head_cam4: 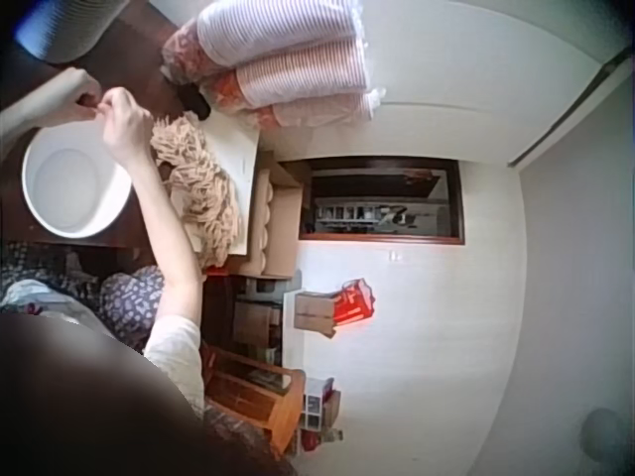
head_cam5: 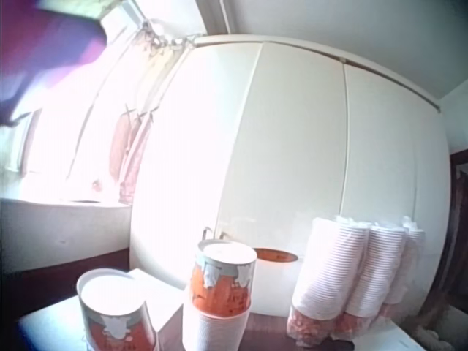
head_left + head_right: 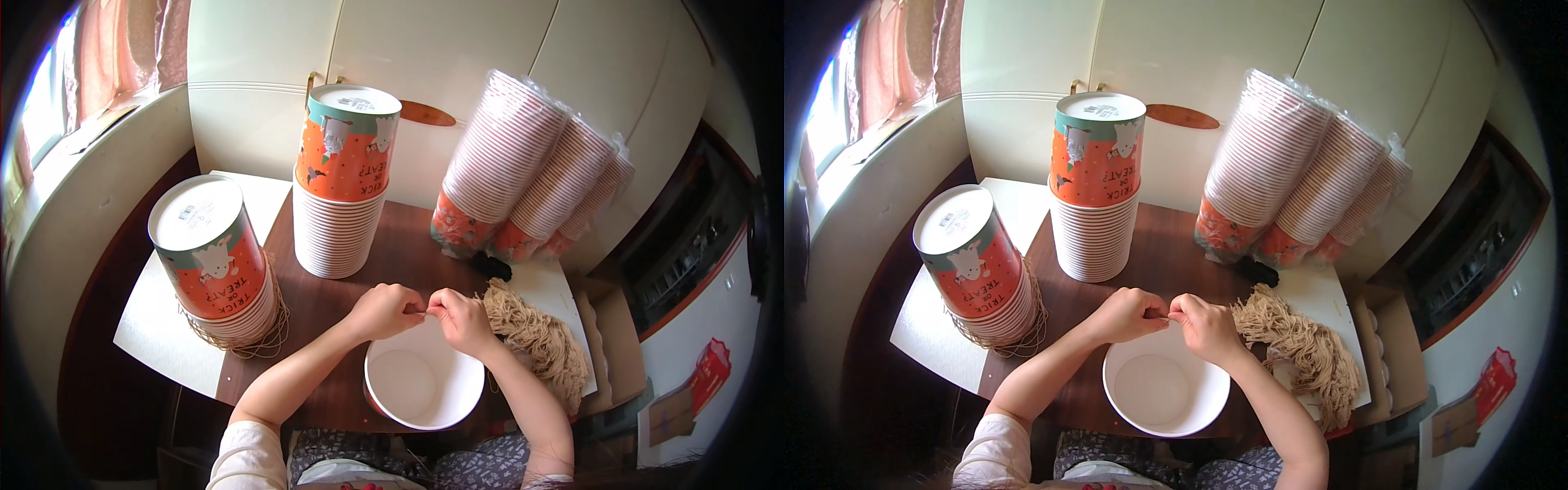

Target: The person is threading twine through pre-drilled holes in paper buckets to prepare them for handle attachment or packaging.

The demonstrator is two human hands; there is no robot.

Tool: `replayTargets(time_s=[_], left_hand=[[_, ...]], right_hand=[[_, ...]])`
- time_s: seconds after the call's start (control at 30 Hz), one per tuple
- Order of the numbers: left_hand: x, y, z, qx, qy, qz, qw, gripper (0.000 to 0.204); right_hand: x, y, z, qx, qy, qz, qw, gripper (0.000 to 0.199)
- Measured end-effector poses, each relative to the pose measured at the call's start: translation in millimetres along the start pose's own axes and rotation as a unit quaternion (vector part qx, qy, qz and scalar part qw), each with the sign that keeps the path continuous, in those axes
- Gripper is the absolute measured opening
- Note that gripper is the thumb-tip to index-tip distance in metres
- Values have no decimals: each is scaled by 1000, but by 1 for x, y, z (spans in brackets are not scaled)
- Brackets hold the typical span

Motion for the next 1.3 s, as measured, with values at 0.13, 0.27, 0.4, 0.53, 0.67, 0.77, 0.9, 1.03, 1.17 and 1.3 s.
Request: replayTargets(time_s=[0.13,0.27,0.4,0.53,0.67,0.77,0.9,1.03,1.17,1.3], left_hand=[[1,1,2,-37,-3,-1,999,17],[0,4,-1,-38,10,13,999,18],[1,4,2,-50,29,20,998,16],[3,5,4,-56,56,32,996,14],[3,2,9,-68,52,26,996,13],[3,1,9,-70,53,29,996,13],[2,0,9,-68,48,29,996,13],[3,0,5,-63,3,-1,998,15],[4,1,3,-66,-8,-23,998,17],[3,-4,0,-73,-18,1,997,17]], right_hand=[[-1,-1,-3,13,-3,5,1000,8],[0,-2,-2,10,11,14,1000,7],[1,-3,-4,30,-16,20,999,7],[0,-2,-5,33,-18,26,999,8],[0,-3,-5,27,-19,37,999,9],[-1,-3,-6,23,-25,41,999,9],[-1,-3,-7,47,-38,32,998,10],[-2,-5,-7,37,-31,37,998,12],[3,-7,30,-122,127,-15,984,17],[12,-14,40,-337,162,-42,926,14]])
Point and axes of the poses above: each hand's wrist, its own x-axis away from the middle knuckle, its own y-axis out of the palm, z = x × y, the point moved 8 cm from there along -x, towards the middle knuckle
